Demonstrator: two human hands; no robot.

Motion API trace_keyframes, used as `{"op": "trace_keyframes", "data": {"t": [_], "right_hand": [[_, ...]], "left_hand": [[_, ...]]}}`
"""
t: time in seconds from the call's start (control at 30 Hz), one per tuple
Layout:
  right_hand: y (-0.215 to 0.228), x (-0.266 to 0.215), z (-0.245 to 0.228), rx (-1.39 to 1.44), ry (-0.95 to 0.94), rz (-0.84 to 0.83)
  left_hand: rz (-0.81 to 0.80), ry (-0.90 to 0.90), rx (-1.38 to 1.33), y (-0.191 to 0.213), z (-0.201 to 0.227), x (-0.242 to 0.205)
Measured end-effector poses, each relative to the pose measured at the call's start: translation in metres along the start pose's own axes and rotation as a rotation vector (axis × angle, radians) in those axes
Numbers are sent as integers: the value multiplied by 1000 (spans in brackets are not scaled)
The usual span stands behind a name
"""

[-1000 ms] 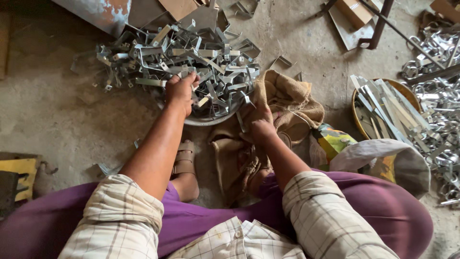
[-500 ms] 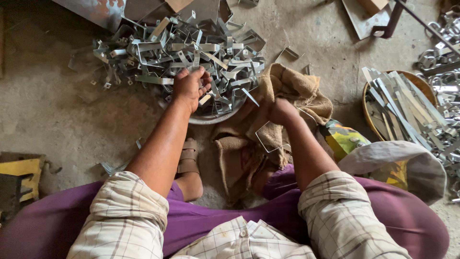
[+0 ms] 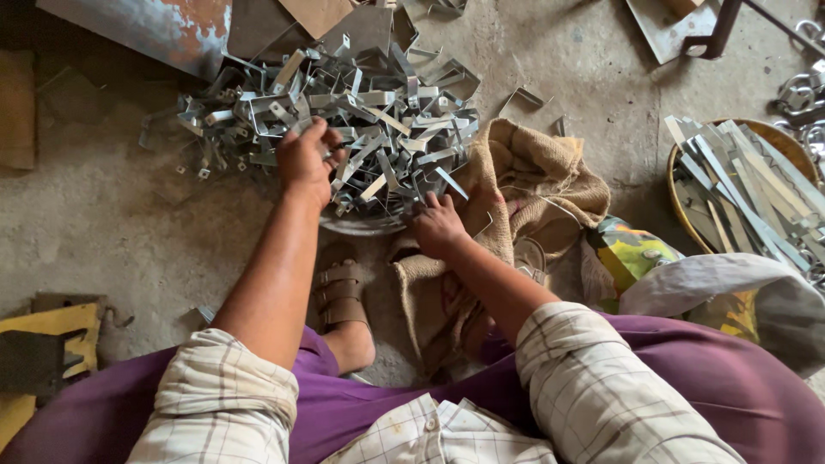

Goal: The person sits on the floor and sorts small metal brackets from a pile, picking them up and placing them into a sack. The person also handles a cardboard box and transfers parts into it.

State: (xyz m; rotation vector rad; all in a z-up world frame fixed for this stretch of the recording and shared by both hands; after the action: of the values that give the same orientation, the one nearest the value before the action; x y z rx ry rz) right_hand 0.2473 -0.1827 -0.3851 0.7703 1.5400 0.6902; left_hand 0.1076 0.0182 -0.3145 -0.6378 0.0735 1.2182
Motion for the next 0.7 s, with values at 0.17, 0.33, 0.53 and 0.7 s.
{"op": "trace_keyframes", "data": {"t": [0.17,0.33,0.53,0.7], "right_hand": [[2,-1,-4,26,6,213],[39,-10,1,146,122,301],[110,-40,64,1156,-205,718],[156,-45,24,1073,90,772]], "left_hand": [[95,33,-21,14,-5,0],[-17,30,13,5,-6,-2],[-127,31,132,-17,-8,-13],[-257,204,101,-54,-48,-31]]}}
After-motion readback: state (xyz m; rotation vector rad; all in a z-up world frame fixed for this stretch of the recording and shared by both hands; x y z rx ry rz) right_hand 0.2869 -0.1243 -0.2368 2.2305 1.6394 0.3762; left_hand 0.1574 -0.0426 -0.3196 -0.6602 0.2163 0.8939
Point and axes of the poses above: each hand's wrist, its own x-axis towards the middle knuckle, its own y-axis out of the back of the hand, z = x × y, the point moved 9 cm from there along x, towards the middle knuckle, and after that the axes turned 8 degrees about -z, right-handed, at the moved point
